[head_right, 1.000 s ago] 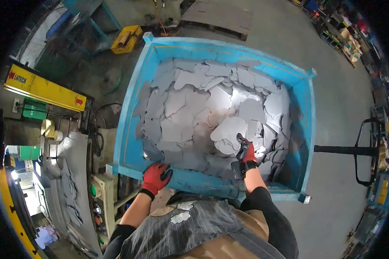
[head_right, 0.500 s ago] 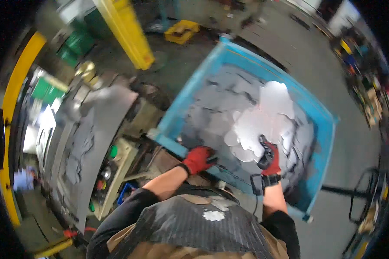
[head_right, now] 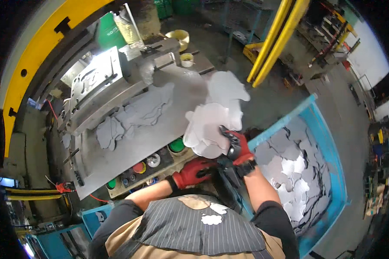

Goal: Transferring metal stampings from a storage bin to a work plate or machine die.

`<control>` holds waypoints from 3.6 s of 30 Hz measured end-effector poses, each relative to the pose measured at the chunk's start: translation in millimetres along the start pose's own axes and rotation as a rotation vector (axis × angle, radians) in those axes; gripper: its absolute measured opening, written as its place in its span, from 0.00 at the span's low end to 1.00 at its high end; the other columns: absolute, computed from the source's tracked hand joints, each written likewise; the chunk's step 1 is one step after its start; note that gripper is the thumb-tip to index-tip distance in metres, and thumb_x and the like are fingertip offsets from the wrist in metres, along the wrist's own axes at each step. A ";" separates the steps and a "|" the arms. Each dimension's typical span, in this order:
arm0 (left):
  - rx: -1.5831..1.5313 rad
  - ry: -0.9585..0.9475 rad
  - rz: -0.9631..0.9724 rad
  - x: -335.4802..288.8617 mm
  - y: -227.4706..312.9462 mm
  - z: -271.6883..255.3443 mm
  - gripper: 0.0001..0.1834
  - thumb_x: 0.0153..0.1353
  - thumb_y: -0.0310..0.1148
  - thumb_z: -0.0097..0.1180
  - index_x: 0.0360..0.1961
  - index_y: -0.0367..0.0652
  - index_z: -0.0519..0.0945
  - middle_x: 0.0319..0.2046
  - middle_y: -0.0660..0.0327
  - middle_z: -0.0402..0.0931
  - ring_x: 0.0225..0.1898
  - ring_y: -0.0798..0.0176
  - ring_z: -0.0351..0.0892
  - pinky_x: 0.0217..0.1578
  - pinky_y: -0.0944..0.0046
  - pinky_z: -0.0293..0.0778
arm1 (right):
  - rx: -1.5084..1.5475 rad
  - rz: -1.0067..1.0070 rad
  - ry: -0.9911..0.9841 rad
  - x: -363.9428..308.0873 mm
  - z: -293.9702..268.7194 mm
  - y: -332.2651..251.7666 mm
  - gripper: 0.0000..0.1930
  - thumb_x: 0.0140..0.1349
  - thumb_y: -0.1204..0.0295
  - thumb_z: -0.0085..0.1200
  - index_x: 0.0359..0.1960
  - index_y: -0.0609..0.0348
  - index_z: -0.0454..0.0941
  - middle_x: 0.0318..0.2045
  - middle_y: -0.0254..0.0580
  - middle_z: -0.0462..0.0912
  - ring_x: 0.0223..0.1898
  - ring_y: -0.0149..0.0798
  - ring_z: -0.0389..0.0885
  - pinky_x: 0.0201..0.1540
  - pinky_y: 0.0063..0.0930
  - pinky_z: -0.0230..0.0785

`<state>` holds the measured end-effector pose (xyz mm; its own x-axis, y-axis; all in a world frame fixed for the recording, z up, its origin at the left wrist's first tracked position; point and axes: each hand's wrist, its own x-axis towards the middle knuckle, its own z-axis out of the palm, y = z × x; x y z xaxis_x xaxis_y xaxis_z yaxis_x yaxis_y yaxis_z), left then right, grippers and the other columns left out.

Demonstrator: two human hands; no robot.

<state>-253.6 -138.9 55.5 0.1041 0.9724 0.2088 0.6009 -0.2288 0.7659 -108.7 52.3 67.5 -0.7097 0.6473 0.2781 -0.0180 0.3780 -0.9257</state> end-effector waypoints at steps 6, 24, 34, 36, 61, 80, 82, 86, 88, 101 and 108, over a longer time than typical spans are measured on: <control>0.088 0.252 -0.181 -57.8 -33.1 -54.3 0.25 0.51 0.36 0.61 0.52 0.45 0.74 0.50 0.51 0.73 0.52 0.47 0.71 0.52 0.53 0.68 | 0.546 0.094 -0.154 123.9 117.4 18.9 0.15 0.60 0.75 0.52 0.48 0.66 0.75 0.47 0.45 0.79 0.49 0.37 0.77 0.55 0.31 0.68; 0.448 0.443 -0.219 69.6 -73.9 -119.7 0.29 0.50 0.42 0.59 0.52 0.40 0.72 0.55 0.47 0.66 0.58 0.43 0.62 0.58 0.51 0.61 | -0.515 -0.134 -0.195 239.7 141.8 -25.7 0.37 0.52 0.44 0.56 0.56 0.60 0.68 0.44 0.55 0.78 0.48 0.48 0.76 0.53 0.38 0.65; 0.182 -0.172 0.148 149.9 30.1 90.5 0.29 0.51 0.43 0.61 0.53 0.44 0.73 0.55 0.50 0.67 0.59 0.44 0.62 0.58 0.50 0.62 | 0.420 0.564 0.313 -108.2 -140.6 -24.6 0.20 0.63 0.67 0.53 0.56 0.55 0.71 0.45 0.33 0.80 0.45 0.28 0.75 0.50 0.25 0.68; 0.244 -0.284 0.163 153.3 59.2 129.2 0.29 0.51 0.45 0.60 0.54 0.46 0.73 0.56 0.50 0.66 0.59 0.44 0.61 0.59 0.50 0.61 | 0.496 0.564 0.572 -192.6 -185.4 -76.8 0.18 0.64 0.68 0.51 0.55 0.59 0.72 0.45 0.35 0.80 0.44 0.29 0.77 0.49 0.23 0.68; 0.363 -0.610 0.168 161.3 122.1 296.0 0.21 0.50 0.40 0.59 0.46 0.47 0.78 0.48 0.54 0.74 0.51 0.48 0.71 0.53 0.53 0.67 | 1.356 0.415 1.988 -675.3 -441.0 134.7 0.18 0.61 0.53 0.50 0.48 0.47 0.71 0.33 0.45 0.75 0.37 0.53 0.75 0.39 0.55 0.71; 0.409 -0.641 0.033 146.3 113.7 292.7 0.20 0.48 0.37 0.58 0.45 0.47 0.78 0.46 0.55 0.74 0.49 0.48 0.72 0.52 0.54 0.68 | 1.210 0.170 1.931 -554.9 -541.5 166.4 0.41 0.53 0.35 0.47 0.62 0.50 0.63 0.60 0.45 0.68 0.56 0.47 0.68 0.56 0.42 0.62; 0.414 -0.636 0.025 146.0 108.8 292.9 0.20 0.47 0.37 0.58 0.44 0.47 0.79 0.45 0.56 0.75 0.48 0.49 0.72 0.51 0.54 0.69 | 1.131 0.064 1.938 -562.8 -548.9 179.4 0.38 0.58 0.38 0.43 0.64 0.50 0.61 0.63 0.42 0.65 0.61 0.46 0.64 0.61 0.43 0.56; 0.435 -0.663 0.041 156.9 122.6 292.3 0.18 0.47 0.36 0.59 0.42 0.47 0.79 0.44 0.56 0.75 0.48 0.49 0.73 0.49 0.54 0.70 | 0.671 0.465 2.106 -589.3 -558.1 207.7 0.35 0.61 0.44 0.43 0.65 0.50 0.57 0.64 0.40 0.62 0.62 0.44 0.63 0.64 0.41 0.54; 0.411 -0.664 0.045 157.5 124.8 293.6 0.18 0.47 0.36 0.60 0.42 0.48 0.79 0.44 0.56 0.76 0.47 0.49 0.73 0.49 0.54 0.71 | 0.562 0.529 2.151 -598.5 -565.4 216.7 0.33 0.61 0.47 0.44 0.64 0.52 0.59 0.62 0.41 0.64 0.60 0.44 0.65 0.62 0.40 0.56; 0.388 -0.709 0.042 150.4 111.1 285.3 0.19 0.47 0.34 0.58 0.43 0.47 0.79 0.47 0.55 0.74 0.49 0.48 0.72 0.51 0.54 0.69 | 0.084 0.930 1.730 -639.2 -529.2 221.3 0.21 0.61 0.64 0.52 0.52 0.63 0.72 0.47 0.52 0.78 0.45 0.44 0.77 0.48 0.37 0.70; 0.407 -0.630 0.088 144.7 110.8 285.5 0.19 0.49 0.41 0.58 0.43 0.48 0.79 0.45 0.54 0.75 0.48 0.48 0.72 0.49 0.53 0.70 | -0.400 1.069 1.329 -594.2 -421.5 129.9 0.12 0.64 0.64 0.48 0.33 0.63 0.75 0.26 0.39 0.77 0.26 0.37 0.71 0.33 0.26 0.66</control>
<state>54.3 -10.5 -3.0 0.5256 0.8213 -0.2219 0.8019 -0.3911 0.4516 607.6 -4.3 -109.8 0.7187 0.6753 -0.1656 0.3356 -0.5455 -0.7680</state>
